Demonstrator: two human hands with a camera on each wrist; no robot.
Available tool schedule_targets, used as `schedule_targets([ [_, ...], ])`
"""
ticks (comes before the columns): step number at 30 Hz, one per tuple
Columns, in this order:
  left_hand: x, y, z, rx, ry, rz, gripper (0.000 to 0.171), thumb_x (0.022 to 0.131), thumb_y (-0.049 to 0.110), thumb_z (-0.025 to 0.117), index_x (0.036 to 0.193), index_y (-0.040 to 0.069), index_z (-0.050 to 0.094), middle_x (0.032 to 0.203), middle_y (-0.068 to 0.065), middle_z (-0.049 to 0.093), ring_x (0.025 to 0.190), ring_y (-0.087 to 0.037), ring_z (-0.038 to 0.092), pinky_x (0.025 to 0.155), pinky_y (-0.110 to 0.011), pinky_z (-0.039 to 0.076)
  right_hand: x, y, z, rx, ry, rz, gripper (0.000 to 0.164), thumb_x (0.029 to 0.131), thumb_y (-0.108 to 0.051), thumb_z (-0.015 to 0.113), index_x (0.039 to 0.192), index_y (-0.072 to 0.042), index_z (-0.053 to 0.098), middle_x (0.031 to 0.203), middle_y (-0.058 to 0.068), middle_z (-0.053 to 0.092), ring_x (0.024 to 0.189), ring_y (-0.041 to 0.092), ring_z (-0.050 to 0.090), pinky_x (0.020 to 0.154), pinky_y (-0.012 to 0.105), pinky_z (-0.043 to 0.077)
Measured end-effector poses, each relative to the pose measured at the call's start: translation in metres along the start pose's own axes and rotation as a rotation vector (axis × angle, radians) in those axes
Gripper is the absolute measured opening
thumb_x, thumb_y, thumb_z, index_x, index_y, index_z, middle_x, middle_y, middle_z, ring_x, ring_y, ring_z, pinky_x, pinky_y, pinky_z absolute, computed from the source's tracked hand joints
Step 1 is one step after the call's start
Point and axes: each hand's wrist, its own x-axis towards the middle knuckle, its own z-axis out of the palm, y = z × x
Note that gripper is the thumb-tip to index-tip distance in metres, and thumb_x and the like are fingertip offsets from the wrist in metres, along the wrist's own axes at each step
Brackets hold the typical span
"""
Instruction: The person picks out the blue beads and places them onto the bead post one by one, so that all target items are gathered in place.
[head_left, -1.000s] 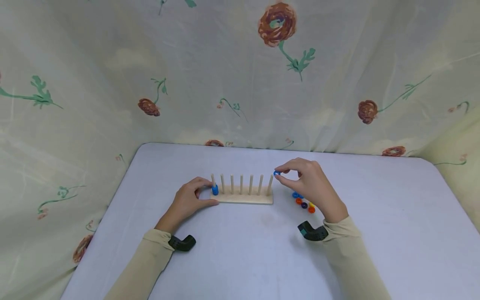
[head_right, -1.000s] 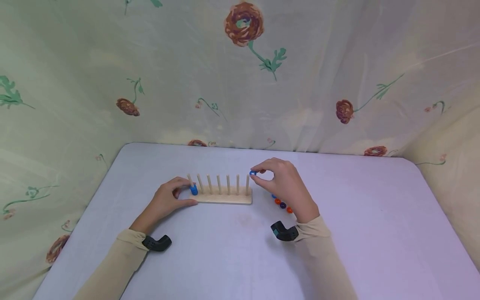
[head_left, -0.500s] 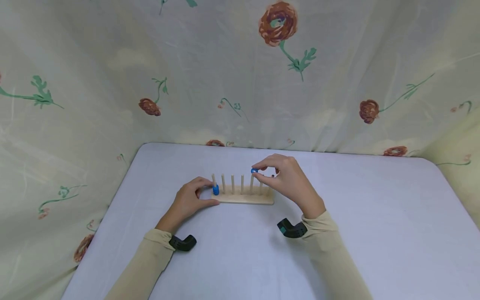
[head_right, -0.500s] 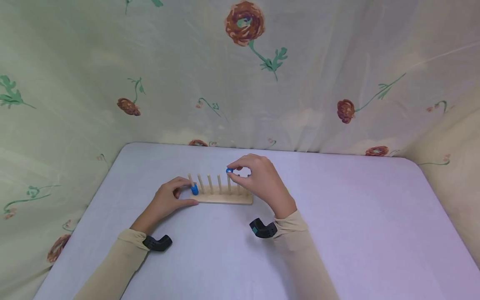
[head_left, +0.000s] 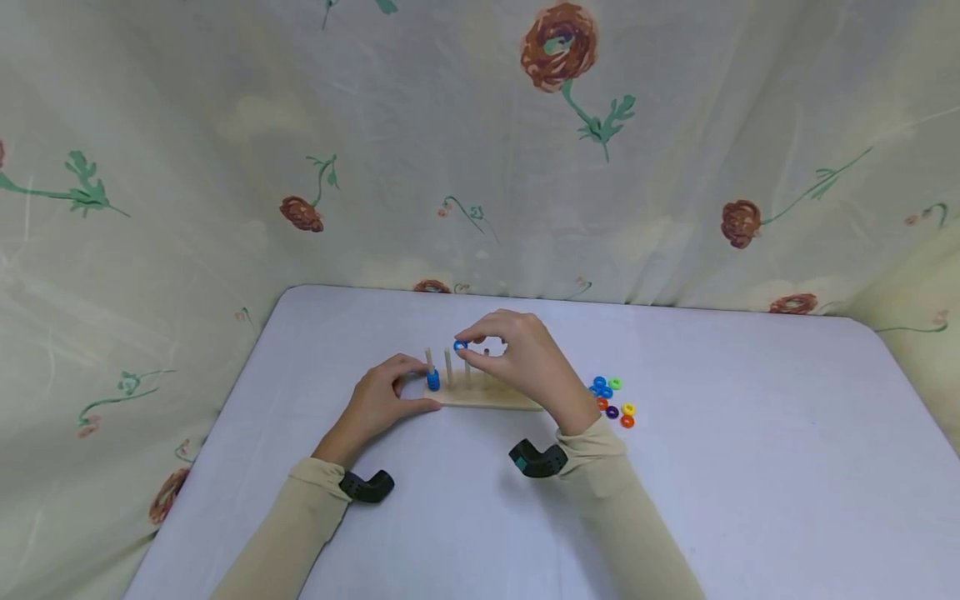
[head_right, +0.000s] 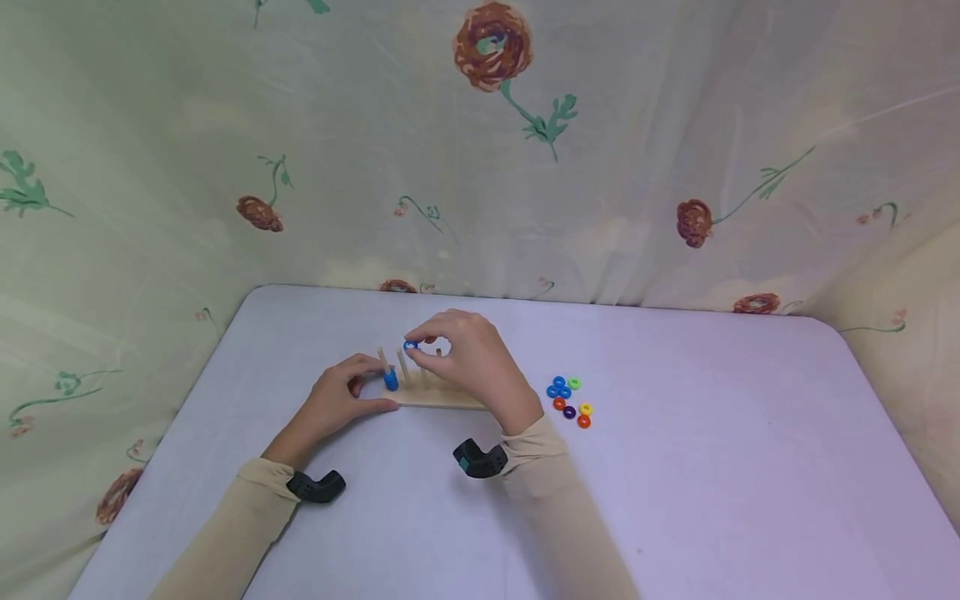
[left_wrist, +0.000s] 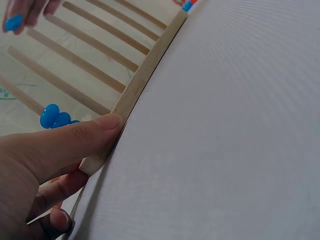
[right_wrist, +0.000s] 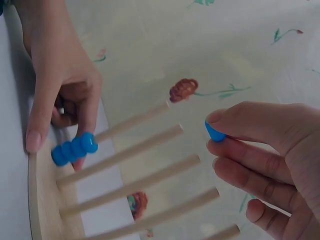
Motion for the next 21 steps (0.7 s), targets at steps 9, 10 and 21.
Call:
schedule_targets([
  [9,-0.001,0.002,0.001,0.002,-0.005,-0.006,0.054,0.076,0.034,0.093,0.122,0.013,0.074,0.108,-0.001,0.067,0.072,-0.012,0.044,0.063,-0.023,0.035,0.013,-0.012,0.019,-0.014,0.020,-0.037,0.016,0.092,-0.021,0.080,0.106,-0.014,0.082,0.096,0.000,0.079,0.091,0.017,0.071,0.089,0.038,0.055],
  [10,-0.001,0.002,0.000,0.002,-0.006,-0.004,0.054,0.076,0.034,0.093,0.122,0.013,0.074,0.108,-0.001,0.067,0.072,-0.012,0.044,0.063,-0.024,0.035,0.014,-0.012,0.021,-0.024,0.023,-0.041,0.016,0.091,-0.021,0.080,0.106,-0.014,0.082,0.096,-0.001,0.079,0.091,0.016,0.071,0.091,0.038,0.054],
  [21,0.001,0.000,0.000,0.014,-0.009,-0.016,0.054,0.076,0.036,0.093,0.122,0.015,0.075,0.111,0.000,0.068,0.071,-0.011,0.043,0.062,-0.023,0.034,0.015,-0.014,0.035,-0.096,0.064,-0.081,0.015,0.092,-0.023,0.080,0.104,-0.014,0.083,0.097,0.000,0.080,0.092,0.013,0.073,0.096,0.041,0.054],
])
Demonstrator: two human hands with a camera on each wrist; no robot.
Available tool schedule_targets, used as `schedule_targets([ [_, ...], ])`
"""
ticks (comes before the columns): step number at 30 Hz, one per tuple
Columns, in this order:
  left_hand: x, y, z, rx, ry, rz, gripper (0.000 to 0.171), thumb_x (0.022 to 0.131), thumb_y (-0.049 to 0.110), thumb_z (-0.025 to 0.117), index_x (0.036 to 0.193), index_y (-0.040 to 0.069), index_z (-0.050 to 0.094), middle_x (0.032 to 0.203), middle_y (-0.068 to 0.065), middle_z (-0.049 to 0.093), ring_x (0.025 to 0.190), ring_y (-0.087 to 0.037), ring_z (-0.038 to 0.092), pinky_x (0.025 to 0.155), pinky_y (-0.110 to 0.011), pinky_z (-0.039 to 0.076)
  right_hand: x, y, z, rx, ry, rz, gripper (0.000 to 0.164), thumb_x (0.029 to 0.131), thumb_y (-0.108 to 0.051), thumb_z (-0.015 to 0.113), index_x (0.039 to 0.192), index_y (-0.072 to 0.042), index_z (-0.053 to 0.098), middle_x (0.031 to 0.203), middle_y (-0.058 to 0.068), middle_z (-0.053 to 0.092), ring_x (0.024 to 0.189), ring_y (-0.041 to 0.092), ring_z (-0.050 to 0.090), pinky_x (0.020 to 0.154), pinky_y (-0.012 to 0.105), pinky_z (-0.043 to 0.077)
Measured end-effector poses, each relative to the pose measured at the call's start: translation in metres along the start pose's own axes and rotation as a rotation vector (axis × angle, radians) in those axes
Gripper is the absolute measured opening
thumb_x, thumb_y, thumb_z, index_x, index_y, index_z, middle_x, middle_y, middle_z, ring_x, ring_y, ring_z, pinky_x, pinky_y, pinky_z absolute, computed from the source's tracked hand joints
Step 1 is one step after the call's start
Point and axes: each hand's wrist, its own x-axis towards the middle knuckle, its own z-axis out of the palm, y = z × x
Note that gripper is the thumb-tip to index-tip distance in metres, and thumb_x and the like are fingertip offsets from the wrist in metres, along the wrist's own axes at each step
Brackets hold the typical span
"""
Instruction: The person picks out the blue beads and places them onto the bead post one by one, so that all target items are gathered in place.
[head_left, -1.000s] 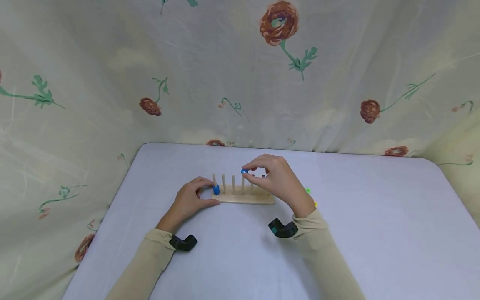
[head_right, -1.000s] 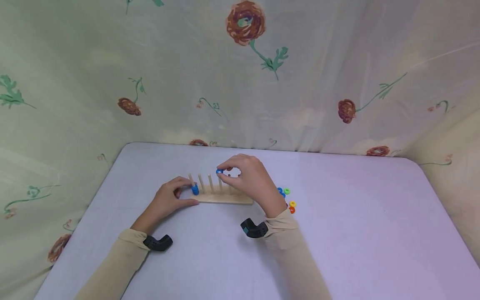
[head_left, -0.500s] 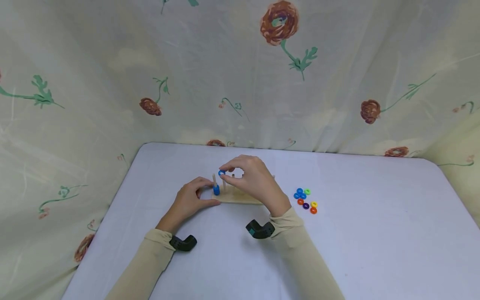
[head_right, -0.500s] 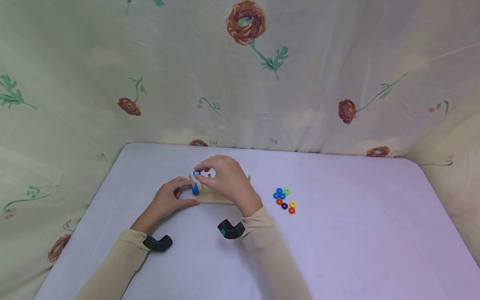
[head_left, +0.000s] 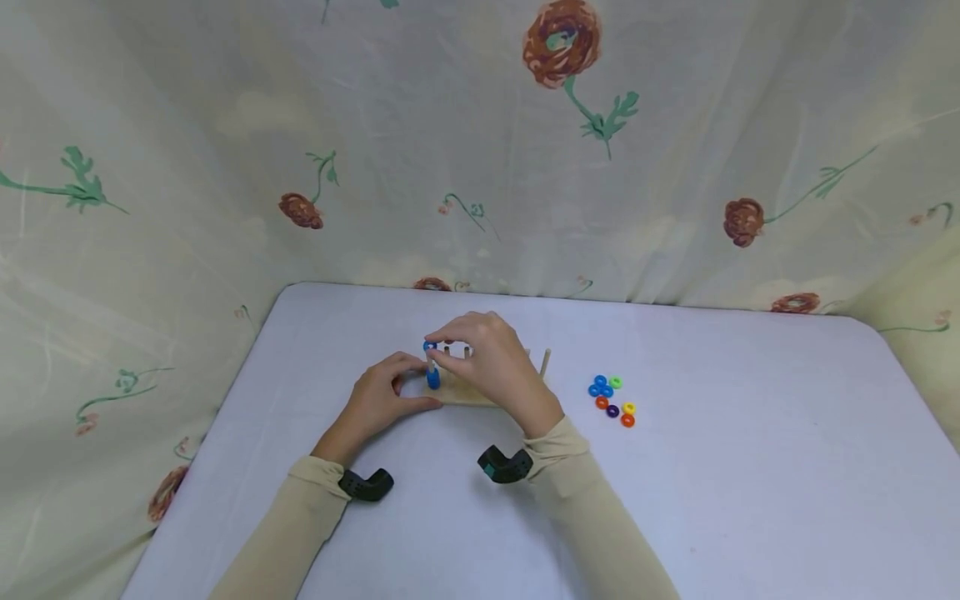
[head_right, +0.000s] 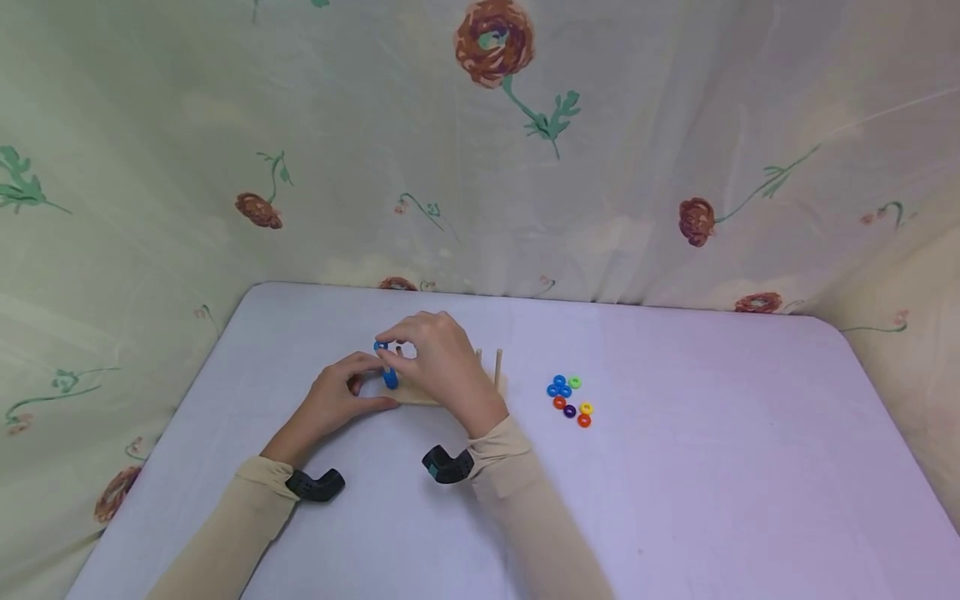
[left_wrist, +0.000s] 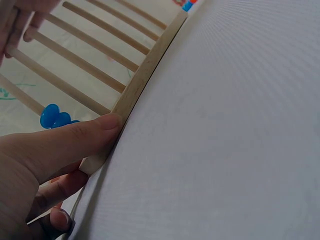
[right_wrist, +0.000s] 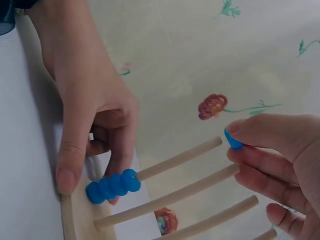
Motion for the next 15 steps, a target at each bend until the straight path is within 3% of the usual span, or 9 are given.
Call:
schedule_targets([
  [15,-0.0008,0.0011,-0.0008,-0.018,0.004,-0.007,0.055,0.076,0.034,0.093,0.124,0.015,0.074,0.107,-0.001,0.067,0.071,-0.012,0.042,0.063,-0.024,0.033,0.0004,0.0000,0.0090,-0.020,0.028,-0.003,0.017,0.091,-0.023,0.081,0.105,-0.014,0.083,0.098,-0.002,0.081,0.095,0.014,0.074,0.090,0.038,0.054],
])
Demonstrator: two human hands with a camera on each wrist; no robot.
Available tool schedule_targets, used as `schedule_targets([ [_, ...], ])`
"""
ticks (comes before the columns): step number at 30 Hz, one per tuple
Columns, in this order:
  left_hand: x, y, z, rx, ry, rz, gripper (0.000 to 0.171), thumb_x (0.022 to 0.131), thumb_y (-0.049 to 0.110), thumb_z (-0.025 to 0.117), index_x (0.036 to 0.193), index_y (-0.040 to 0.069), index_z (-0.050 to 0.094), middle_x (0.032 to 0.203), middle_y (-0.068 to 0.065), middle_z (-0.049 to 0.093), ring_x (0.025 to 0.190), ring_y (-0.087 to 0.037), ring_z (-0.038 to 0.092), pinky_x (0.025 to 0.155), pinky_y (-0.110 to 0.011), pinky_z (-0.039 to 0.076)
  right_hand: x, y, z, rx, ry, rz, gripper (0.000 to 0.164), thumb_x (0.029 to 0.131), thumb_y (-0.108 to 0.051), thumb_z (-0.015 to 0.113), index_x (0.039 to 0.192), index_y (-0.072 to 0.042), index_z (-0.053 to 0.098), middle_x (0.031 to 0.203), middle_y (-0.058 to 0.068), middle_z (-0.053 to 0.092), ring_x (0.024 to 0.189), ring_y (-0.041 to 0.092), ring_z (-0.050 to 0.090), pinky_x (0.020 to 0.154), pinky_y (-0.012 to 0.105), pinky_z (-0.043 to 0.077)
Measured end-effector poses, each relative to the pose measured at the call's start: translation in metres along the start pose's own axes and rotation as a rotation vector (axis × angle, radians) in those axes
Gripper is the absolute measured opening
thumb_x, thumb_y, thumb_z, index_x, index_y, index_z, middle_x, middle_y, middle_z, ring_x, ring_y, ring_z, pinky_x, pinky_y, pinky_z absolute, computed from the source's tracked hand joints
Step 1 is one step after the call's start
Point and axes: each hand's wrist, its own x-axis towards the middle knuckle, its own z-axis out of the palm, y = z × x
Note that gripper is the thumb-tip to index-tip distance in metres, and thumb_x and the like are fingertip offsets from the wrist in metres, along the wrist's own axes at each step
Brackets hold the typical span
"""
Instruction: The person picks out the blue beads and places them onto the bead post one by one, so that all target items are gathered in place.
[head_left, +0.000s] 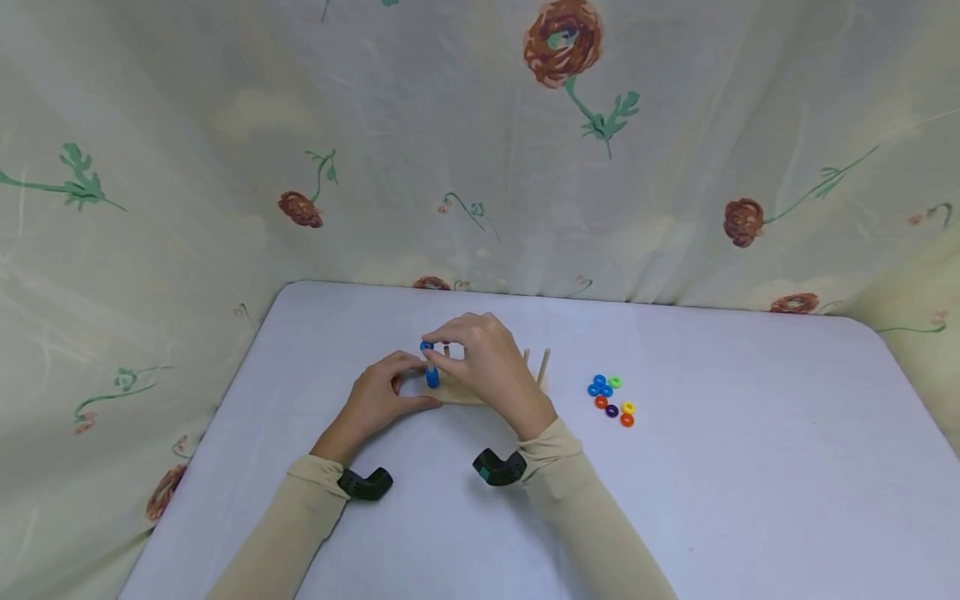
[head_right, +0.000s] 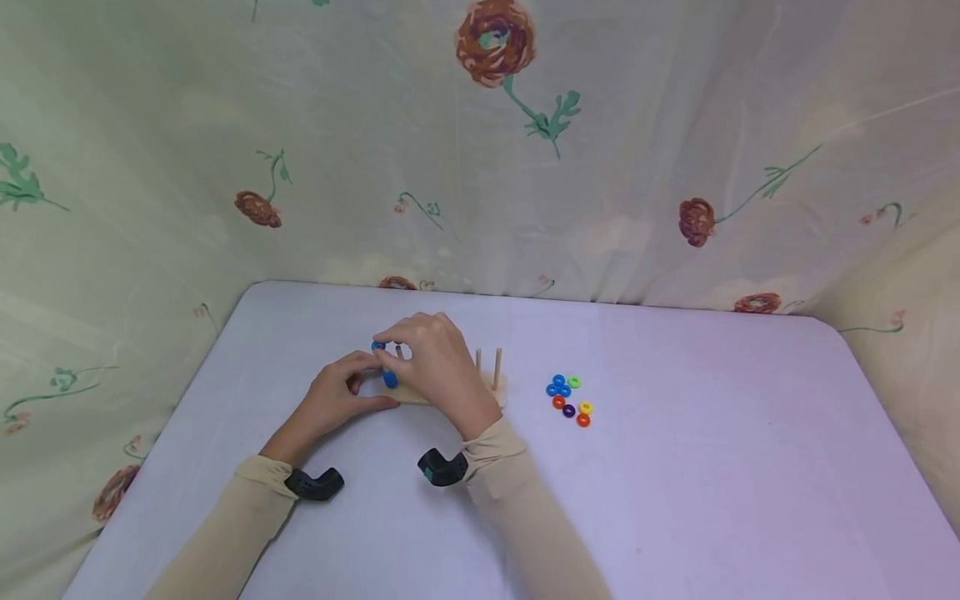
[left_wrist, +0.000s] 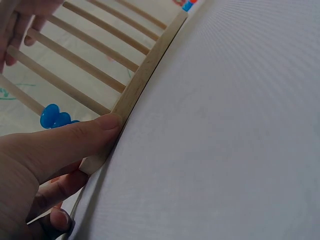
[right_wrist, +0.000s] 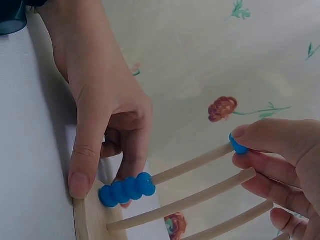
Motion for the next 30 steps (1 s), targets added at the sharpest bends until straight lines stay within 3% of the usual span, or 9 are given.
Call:
schedule_targets([
  [13,-0.0005,-0.0018,0.0004,0.021,0.017,0.024,0.058,0.075,0.033,0.094,0.125,0.014,0.074,0.102,-0.001,0.065,0.070,-0.011,0.042,0.063,-0.023,0.033,0.0000,0.0014,-0.0003,-0.011,0.025,-0.013,0.021,0.091,-0.028,0.082,0.107,-0.014,0.082,0.102,-0.001,0.081,0.101,0.016,0.074,0.089,0.038,0.054],
  [30,-0.0007,0.0004,0.0009,0.014,0.013,0.023,0.054,0.075,0.032,0.094,0.121,0.012,0.074,0.107,-0.002,0.068,0.071,-0.011,0.043,0.063,-0.024,0.034,-0.0013,0.0017,-0.0082,-0.003,0.037,0.016,0.021,0.091,-0.026,0.082,0.108,-0.014,0.082,0.104,-0.001,0.080,0.102,0.016,0.073,0.099,0.040,0.053],
])
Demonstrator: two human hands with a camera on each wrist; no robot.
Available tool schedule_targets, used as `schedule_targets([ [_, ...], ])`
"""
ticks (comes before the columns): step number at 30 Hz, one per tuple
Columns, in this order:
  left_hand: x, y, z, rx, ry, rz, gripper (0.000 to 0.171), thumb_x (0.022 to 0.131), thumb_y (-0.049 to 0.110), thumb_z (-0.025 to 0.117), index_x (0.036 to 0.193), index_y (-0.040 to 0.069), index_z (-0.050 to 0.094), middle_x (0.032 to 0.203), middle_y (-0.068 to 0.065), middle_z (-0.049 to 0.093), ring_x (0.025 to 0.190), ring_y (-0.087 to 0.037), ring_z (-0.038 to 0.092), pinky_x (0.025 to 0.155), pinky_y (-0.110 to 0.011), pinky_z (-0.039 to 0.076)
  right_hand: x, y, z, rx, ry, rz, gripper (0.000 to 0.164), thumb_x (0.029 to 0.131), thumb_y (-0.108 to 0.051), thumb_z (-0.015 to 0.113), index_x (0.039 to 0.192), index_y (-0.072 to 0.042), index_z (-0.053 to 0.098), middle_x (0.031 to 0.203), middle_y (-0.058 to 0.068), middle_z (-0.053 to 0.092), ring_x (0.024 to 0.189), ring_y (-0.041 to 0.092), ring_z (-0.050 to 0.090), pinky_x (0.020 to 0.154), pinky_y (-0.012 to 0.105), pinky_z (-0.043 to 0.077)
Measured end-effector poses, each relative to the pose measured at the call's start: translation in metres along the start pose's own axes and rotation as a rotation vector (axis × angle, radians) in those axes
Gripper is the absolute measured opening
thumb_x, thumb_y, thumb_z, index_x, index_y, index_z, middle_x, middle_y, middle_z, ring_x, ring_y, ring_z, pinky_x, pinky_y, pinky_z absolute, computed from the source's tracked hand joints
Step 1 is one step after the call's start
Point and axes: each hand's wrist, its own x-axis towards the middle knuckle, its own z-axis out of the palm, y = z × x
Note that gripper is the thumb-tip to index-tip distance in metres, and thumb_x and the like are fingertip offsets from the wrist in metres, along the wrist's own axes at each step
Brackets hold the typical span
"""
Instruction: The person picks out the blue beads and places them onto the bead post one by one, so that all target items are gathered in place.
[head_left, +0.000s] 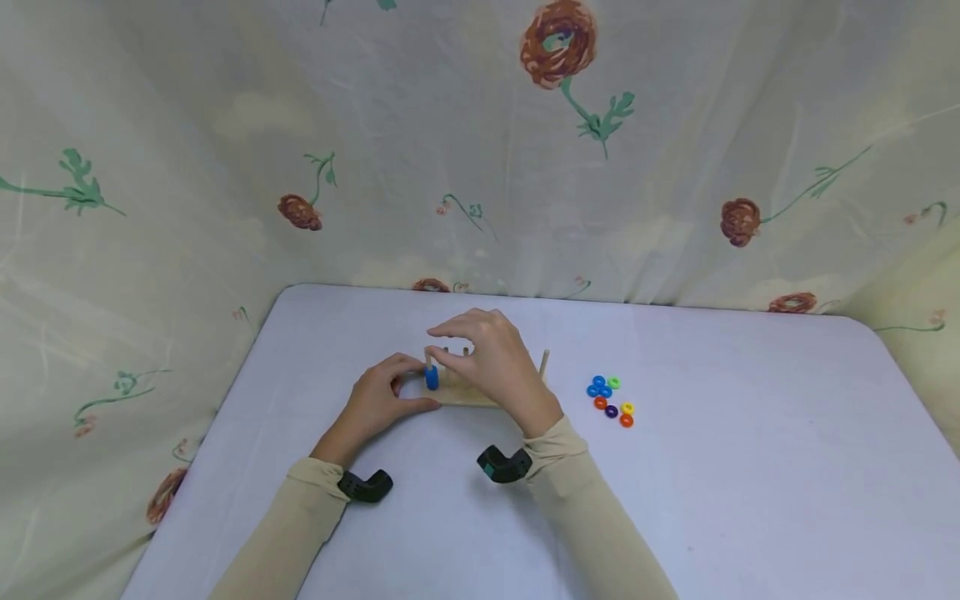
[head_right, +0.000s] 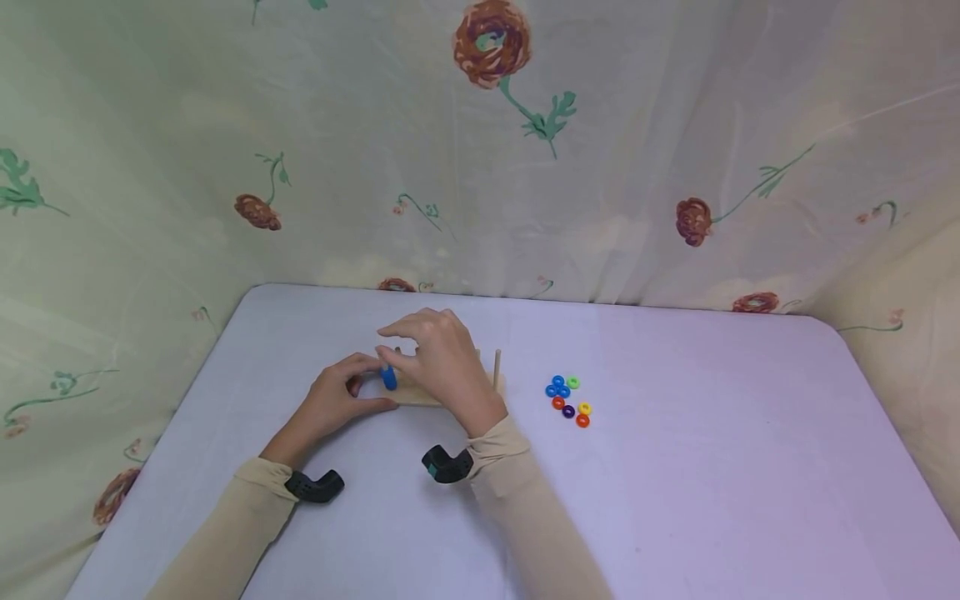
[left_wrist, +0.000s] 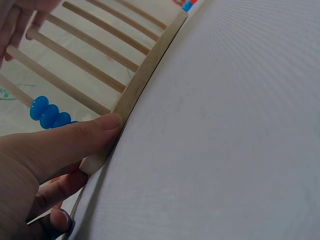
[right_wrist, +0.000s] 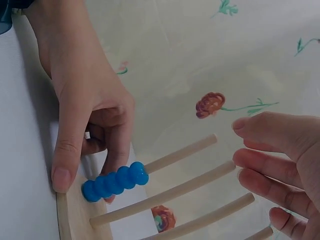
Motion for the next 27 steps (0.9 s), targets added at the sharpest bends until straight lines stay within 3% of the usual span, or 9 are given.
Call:
schedule_targets([
  [14,0.001,0.000,0.000,-0.001,0.000,0.011,0.054,0.074,0.032,0.095,0.120,0.012,0.075,0.107,-0.002,0.068,0.071,-0.011,0.044,0.063,-0.024,0.035,-0.003,0.007,-0.020,0.030,0.013,0.061,0.021,0.091,-0.025,0.081,0.109,-0.014,0.082,0.104,0.002,0.080,0.102,0.019,0.073,0.099,0.043,0.053],
  [27,0.001,0.001,0.000,-0.003,-0.006,-0.033,0.056,0.073,0.032,0.095,0.121,0.013,0.075,0.106,-0.001,0.067,0.071,-0.011,0.044,0.063,-0.023,0.034,-0.018,0.030,-0.050,0.054,0.045,0.139,0.024,0.089,-0.023,0.083,0.110,-0.012,0.082,0.106,0.004,0.080,0.106,0.024,0.074,0.100,0.047,0.052],
])
